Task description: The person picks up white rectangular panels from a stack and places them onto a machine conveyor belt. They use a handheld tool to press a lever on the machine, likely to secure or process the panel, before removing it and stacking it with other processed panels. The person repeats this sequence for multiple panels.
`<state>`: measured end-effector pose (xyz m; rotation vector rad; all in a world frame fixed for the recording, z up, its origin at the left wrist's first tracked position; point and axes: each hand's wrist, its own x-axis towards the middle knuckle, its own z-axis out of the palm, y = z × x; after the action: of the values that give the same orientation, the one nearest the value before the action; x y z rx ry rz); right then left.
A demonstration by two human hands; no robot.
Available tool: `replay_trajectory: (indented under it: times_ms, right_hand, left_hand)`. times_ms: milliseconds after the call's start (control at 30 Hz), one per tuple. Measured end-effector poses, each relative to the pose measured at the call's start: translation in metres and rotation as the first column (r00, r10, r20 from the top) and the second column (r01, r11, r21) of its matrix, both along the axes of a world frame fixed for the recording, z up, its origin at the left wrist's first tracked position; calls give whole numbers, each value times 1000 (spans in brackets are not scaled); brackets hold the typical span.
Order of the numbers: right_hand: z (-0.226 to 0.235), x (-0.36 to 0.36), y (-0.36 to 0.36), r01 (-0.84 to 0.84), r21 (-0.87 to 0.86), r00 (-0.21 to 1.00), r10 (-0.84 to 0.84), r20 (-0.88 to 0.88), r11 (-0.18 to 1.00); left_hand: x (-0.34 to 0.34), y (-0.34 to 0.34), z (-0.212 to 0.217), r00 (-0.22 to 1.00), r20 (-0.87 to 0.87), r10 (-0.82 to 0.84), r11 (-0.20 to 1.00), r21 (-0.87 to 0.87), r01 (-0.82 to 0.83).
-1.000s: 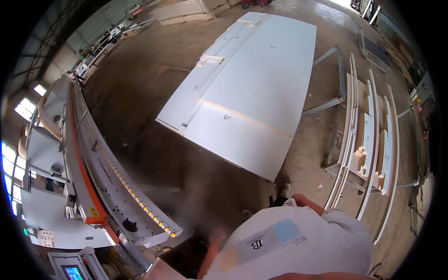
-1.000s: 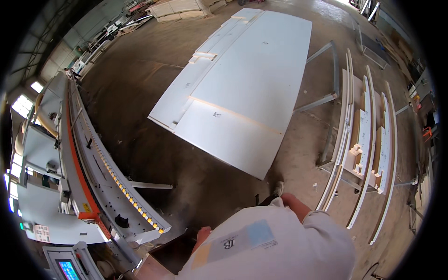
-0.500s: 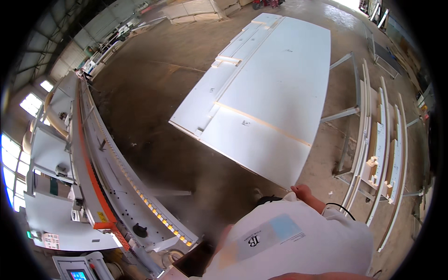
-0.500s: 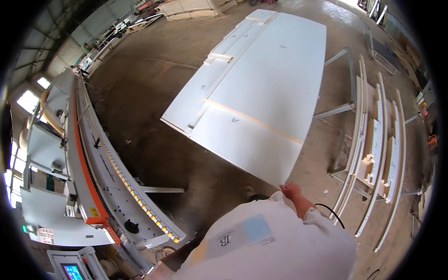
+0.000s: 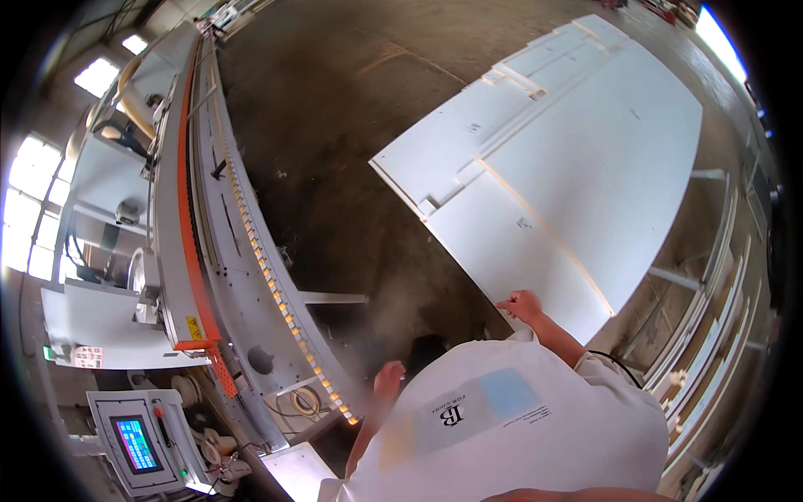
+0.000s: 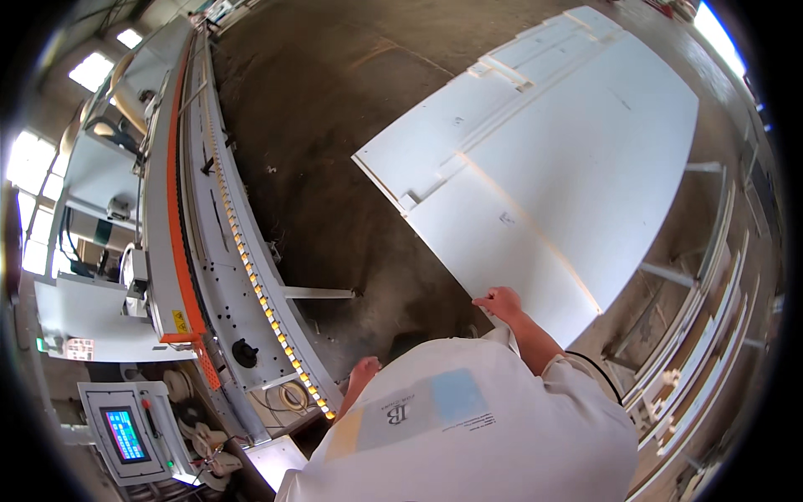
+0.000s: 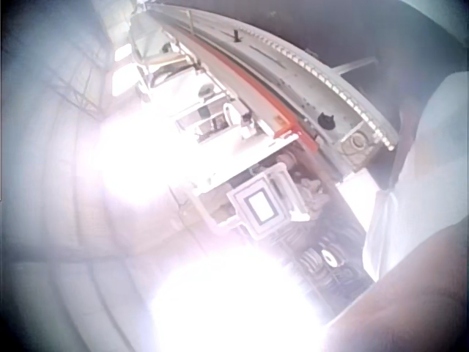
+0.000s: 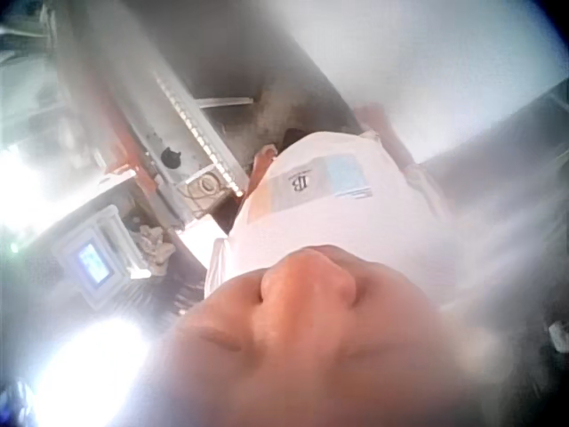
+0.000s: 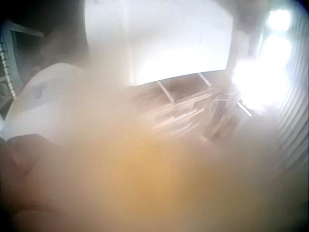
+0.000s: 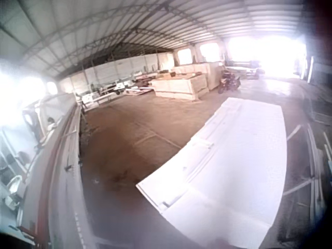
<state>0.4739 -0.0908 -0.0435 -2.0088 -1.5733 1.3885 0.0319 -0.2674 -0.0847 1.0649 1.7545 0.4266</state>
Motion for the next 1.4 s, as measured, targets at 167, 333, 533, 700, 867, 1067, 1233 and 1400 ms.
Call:
replay_trajectory:
  times_ms: [167,333,533,700,867,1067,1233,1400]
  right_hand:
    - [-16,-62,98,-80,104,994,88,-72,991]
    - [-43,-131,193,-3,-42,951,-10,-308,999]
    - [29,-239,346,-47,-17,976,42,-214,999]
    - [-9,-279,442,89,65,969,-71,-237,994]
    - [-72,-289,506,121,85,992,-124,27,989]
    - [-129,-298,590,238,-270,969,-212,124,933]
    - [-93,-312,712,255,-228,964,-230,131,940]
    - [-48,-325,820,549,-86,775,-545,-320,831]
  left_hand:
    - [-36,28,-48,994,-65,85,990,117,-77]
    - [-112,130,-55,987,-86,138,984,129,-126]
    - [-204,320,19,987,101,122,985,110,-133]
    - [-256,459,46,996,82,-31,993,113,21]
    - [-305,586,-4,984,22,-179,980,95,176]
    - [-370,747,-17,956,-23,-293,956,-2,293]
    - [-393,899,-7,946,7,-323,942,-91,322]
    - [-404,1032,-15,920,7,-392,908,-159,388]
